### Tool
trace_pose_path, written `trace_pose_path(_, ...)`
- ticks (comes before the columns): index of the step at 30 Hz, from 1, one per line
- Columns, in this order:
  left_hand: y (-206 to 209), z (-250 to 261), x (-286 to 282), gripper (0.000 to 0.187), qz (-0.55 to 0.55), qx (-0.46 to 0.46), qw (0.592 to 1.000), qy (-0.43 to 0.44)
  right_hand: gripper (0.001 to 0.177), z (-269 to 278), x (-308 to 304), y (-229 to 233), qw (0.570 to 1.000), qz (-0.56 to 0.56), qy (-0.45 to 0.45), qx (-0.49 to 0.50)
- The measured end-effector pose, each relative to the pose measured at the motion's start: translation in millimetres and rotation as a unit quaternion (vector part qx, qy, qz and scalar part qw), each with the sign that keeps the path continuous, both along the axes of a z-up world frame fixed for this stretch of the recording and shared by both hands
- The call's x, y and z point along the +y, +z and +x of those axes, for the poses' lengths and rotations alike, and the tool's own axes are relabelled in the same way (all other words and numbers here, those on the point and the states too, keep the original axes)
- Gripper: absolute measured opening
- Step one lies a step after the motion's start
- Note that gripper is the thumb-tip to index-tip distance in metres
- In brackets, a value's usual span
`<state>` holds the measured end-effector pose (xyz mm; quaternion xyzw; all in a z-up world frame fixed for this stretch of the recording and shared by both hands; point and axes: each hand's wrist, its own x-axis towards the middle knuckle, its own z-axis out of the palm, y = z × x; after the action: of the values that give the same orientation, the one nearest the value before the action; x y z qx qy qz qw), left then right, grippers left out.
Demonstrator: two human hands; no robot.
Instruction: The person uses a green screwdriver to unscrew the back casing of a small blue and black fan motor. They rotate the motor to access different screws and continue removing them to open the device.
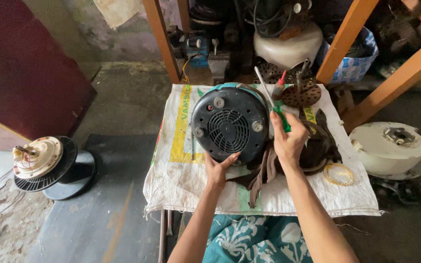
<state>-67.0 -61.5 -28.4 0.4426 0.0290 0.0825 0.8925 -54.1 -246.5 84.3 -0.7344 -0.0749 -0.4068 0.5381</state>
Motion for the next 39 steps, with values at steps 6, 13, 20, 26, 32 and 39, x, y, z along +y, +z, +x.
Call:
trace_pose_path(6,1,1,-16,0.072,-0.031,0.013,0.998,0.047,0.028,-2,12,-24,1.0,0.005,-0.015,-0.018)
trace_pose_path(13,11,-5,-35,0.065,0.006,0.079,0.994,0.082,0.029,23,-4,-45,0.997,0.044,0.065,0.011)
trace_pose_path(20,32,-18,-23,0.045,0.174,0.181,0.968,-0.019,0.034,26,-7,-42,0.998,0.026,0.051,0.024)
trace_pose_path(26,36,-25,-5,0.057,0.236,0.222,0.942,-0.088,0.034,17,2,-48,0.995,0.051,0.085,0.016)
trace_pose_path(32,20,-20,-1,0.062,0.23,0.25,0.934,-0.113,0.026,19,1,-62,0.978,0.147,0.114,0.091)
trace_pose_path(39,4,-15,5,0.084,0.296,0.251,0.91,-0.143,0.024,-4,-7,-70,0.949,0.214,0.203,0.106)
